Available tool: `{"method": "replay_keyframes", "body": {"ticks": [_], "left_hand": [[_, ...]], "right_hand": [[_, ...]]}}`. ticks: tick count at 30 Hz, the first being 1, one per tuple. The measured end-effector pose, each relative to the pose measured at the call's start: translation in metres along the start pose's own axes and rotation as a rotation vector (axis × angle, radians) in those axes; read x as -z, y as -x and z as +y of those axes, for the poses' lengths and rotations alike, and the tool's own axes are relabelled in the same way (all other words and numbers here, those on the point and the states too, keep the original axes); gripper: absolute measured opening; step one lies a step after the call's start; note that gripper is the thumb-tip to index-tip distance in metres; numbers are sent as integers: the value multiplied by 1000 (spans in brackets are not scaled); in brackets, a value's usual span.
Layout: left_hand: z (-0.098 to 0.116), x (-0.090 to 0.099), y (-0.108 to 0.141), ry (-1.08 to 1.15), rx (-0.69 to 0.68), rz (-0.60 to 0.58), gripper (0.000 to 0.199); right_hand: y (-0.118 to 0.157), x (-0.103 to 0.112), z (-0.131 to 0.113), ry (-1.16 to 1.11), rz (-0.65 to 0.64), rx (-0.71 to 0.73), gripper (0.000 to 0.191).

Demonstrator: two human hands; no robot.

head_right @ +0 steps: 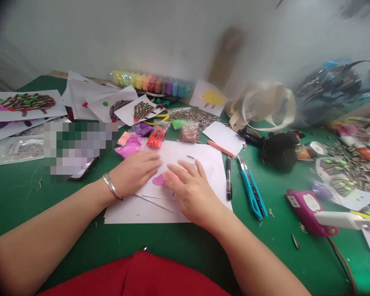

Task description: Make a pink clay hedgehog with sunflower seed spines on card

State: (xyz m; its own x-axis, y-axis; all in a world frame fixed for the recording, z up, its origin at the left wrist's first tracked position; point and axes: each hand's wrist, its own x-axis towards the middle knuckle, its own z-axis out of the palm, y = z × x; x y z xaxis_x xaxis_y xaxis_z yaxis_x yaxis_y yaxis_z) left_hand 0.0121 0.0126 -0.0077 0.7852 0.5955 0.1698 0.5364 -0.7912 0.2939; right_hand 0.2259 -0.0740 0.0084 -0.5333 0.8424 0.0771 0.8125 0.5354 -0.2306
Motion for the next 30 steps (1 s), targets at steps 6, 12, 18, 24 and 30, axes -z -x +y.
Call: {"method": "replay_keyframes", "body": {"ticks": [6,12,18,24,30], "left_hand": [[0,2,-1,34,9,-8,24],[0,4,0,72,18,-16,20],[0,7,0,58,29,-56,19],[-1,5,1,62,30,-69,20],[0,6,0,65,27,-64,21]], "right_hand": [[-3,0,-8,-6,-29,23,43],[-4,-4,-13,9,-40,23,37],[-6,-5,-20,20,-11,44,31],[-9,-7,-21,43,8,45,30],[-8,-9,-19,22,10,38,29]]}}
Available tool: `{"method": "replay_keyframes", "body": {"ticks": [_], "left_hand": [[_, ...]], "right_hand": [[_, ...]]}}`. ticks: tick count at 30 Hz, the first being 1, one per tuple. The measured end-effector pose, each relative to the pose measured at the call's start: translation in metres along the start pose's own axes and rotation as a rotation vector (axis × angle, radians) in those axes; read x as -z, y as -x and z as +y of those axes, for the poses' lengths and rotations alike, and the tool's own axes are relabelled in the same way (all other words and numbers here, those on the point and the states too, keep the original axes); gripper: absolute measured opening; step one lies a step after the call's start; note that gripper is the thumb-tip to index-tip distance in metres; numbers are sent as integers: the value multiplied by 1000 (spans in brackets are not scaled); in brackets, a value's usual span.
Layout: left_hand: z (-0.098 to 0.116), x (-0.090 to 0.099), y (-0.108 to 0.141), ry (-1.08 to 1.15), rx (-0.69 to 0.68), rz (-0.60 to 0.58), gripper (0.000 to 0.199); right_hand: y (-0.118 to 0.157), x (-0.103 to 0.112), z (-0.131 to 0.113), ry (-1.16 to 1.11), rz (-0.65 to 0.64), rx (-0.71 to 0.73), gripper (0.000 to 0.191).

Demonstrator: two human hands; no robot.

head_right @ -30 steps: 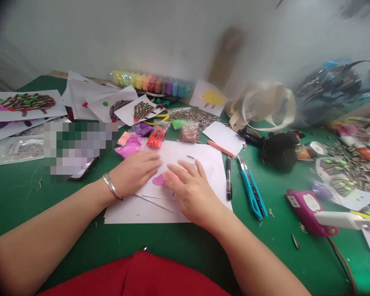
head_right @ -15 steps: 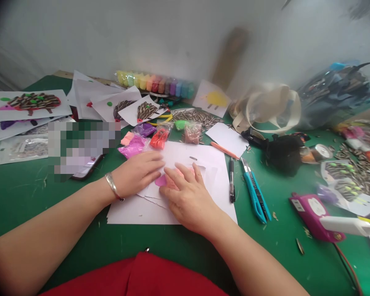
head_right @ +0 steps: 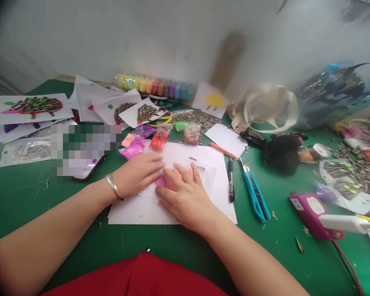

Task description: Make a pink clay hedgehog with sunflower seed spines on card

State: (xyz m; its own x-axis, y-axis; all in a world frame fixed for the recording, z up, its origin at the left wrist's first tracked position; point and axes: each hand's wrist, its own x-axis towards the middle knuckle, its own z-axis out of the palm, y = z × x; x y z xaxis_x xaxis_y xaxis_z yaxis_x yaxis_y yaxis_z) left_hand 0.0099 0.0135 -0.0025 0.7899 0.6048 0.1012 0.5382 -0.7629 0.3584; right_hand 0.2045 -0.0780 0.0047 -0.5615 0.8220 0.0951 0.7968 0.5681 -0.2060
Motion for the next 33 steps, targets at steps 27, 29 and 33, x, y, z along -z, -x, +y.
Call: {"method": "replay_keyframes", "body": {"ticks": [27,29,33], "left_hand": [[-4,-5,-1,11,-4,86,21],[-3,-5,0,15,0,81,21],[-1,-4,0,-10,7,53,21]], "right_hand": [[-13,5,9,-51,-25,-137,33],[-16,5,8,-47,-43,-132,33],[-16,1,8,14,-8,-113,32]]}}
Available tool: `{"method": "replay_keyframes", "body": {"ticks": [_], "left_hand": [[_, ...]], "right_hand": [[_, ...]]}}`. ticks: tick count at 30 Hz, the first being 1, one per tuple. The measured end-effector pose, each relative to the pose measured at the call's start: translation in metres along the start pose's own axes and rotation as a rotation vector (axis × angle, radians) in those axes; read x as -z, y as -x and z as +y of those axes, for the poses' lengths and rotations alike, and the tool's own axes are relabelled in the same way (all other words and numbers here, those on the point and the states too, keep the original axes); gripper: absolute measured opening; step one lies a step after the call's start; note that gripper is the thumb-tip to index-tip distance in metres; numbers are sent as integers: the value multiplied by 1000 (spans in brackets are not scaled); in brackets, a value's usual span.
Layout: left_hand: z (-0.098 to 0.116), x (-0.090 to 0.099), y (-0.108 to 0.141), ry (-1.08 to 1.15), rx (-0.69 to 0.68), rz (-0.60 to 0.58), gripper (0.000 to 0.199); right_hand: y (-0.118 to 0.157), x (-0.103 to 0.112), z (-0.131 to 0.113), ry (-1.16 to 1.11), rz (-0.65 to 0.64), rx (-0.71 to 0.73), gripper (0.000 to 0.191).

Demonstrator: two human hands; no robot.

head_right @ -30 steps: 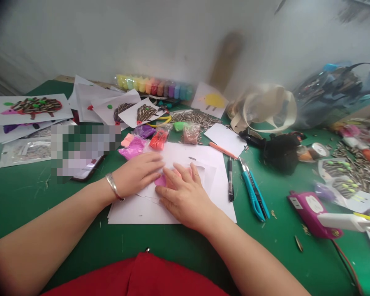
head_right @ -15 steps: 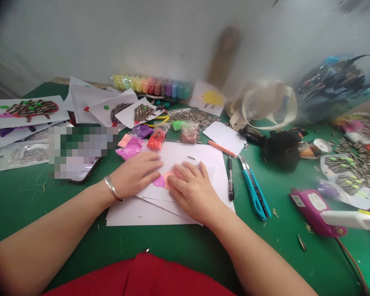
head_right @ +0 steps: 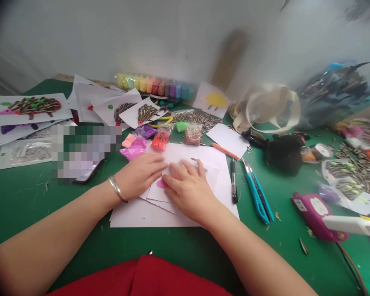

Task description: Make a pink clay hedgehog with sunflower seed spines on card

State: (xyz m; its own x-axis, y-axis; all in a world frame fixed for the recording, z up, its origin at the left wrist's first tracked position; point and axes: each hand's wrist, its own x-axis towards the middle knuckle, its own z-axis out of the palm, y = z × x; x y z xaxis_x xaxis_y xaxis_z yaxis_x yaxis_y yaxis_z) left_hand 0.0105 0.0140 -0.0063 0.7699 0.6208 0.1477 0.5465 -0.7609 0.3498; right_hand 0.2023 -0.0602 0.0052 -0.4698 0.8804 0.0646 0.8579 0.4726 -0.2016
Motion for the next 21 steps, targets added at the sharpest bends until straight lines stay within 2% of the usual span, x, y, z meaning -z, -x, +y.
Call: {"method": "replay_keyframes", "body": {"ticks": [6,13,17,21], "left_hand": [[1,1,0,-7,5,-3,20],[0,1,1,21,8,-3,21],[-2,0,1,23,6,9,22],[-4,-2,2,21,0,26,23]], "right_hand": [[4,-5,1,45,70,44,30],[-1,2,-2,-53,13,3,29],[-1,1,-6,-46,-27,23,28],[0,-2,-6,-20,-14,33,30]]}}
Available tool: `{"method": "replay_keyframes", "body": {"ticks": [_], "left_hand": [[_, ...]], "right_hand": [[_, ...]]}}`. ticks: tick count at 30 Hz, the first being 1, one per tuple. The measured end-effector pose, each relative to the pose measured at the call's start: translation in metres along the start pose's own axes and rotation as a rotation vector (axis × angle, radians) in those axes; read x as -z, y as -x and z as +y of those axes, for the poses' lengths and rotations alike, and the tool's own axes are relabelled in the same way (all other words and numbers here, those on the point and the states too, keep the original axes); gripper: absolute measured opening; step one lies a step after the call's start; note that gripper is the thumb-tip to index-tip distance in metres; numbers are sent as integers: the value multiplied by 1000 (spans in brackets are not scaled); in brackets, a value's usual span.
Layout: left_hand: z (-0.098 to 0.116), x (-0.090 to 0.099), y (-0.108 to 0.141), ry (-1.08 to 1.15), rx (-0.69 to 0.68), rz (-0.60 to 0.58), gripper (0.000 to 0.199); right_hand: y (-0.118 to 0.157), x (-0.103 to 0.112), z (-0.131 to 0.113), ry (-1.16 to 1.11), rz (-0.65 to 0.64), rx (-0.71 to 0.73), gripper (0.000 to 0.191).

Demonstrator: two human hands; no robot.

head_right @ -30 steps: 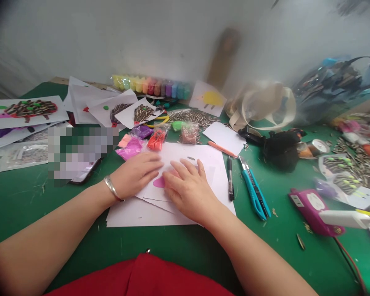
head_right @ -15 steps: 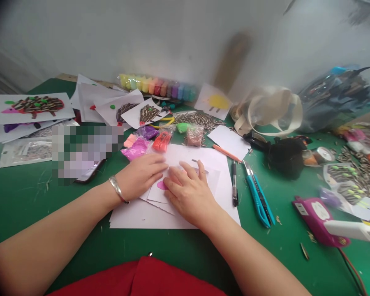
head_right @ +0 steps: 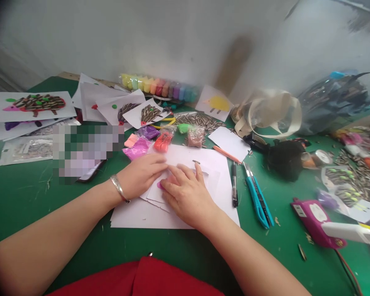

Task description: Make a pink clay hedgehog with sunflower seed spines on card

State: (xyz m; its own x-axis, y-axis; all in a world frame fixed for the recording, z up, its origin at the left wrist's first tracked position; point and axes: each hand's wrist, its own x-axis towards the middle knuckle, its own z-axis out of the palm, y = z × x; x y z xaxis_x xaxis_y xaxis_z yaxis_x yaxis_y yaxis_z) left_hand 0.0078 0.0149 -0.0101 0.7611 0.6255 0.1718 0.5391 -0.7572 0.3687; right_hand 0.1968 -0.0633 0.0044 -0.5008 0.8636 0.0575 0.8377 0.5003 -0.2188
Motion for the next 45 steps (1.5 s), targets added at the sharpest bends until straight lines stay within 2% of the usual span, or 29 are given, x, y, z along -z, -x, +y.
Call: {"method": "replay_keyframes", "body": {"ticks": [12,20,24,26,29,35,42,45], "left_hand": [[-3,-3,0,7,-7,16,26],[-2,-3,0,2,-22,44,28],[-3,-3,-1,2,-24,34,30],[-3,-3,-1,-3,-19,15,30],[-3,-3,-1,-8,-15,1,31],[-4,-2,-2,-17,-28,17,31],[-3,-2,-1,-3,-18,13,30],[-3,-2,0,-1,-29,28,29]], "right_hand": [[7,-1,-4,32,-5,47,39],[16,4,6,-14,10,88,38],[19,12,26,-158,224,-1,32],[22,15,36,-250,276,-54,25],[24,19,45,-275,291,-133,20],[8,24,64,-133,311,-297,22],[-16,10,77,-43,212,-294,26],[-16,2,81,-24,224,-288,23]]}}
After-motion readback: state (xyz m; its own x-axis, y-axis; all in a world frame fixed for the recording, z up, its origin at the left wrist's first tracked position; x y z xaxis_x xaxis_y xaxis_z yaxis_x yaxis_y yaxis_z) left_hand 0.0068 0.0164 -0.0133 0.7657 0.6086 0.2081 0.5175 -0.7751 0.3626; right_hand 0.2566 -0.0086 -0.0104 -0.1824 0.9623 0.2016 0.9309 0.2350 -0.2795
